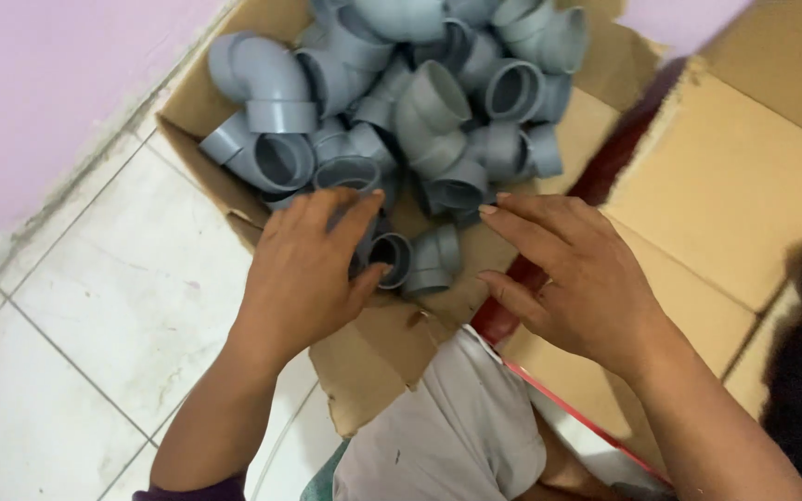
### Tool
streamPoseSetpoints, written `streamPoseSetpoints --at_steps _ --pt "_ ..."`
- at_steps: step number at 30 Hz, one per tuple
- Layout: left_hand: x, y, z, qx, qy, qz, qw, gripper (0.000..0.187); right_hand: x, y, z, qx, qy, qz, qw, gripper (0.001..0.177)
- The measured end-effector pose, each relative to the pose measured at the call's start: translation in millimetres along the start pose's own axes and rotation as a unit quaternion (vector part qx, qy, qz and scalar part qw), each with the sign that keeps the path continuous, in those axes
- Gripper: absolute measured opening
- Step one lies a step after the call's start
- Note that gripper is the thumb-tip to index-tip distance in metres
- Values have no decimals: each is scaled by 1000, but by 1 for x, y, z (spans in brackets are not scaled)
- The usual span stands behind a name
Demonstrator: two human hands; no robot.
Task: Cleaning PVC pipe elbow fittings by wiping them with a cloth.
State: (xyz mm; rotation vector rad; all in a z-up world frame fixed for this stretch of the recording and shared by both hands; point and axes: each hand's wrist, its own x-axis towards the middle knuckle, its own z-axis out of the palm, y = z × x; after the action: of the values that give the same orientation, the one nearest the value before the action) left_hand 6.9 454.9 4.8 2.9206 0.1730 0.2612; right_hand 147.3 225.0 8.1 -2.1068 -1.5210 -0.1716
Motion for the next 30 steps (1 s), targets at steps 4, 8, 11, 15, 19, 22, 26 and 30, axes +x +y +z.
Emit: streamPoseSetpoints --at_steps 4,8,11,15,19,22,26,30 --pt "-5 -21 6 38 57 -42 997 70 34 -5 24 11 -4 -64 998 50" --pt "-11 -34 2 -14 39 -69 997 78 60 -13 49 42 -58 -49 996 59" --pt "-19 -35 0 -32 31 -86 995 91 73 -16 65 68 -93 -12 993 66" --pt "-19 -28 22 48 64 -129 988 103 91 -26 82 115 -172 136 969 72" --pt "-15 -25 29 64 48 -142 987 96 95 -27 107 157 -166 191 955 72" --pt "-18 -23 26 32 85 -126 988 77 99 -35 109 187 -118 267 938 64" --pt "-24 -23 17 -33 146 -71 986 68 100 -41 95 274 -58 318 906 82" --pt "-22 -32 14 -125 183 47 974 65 97 -48 76 342 -54 363 865 67"
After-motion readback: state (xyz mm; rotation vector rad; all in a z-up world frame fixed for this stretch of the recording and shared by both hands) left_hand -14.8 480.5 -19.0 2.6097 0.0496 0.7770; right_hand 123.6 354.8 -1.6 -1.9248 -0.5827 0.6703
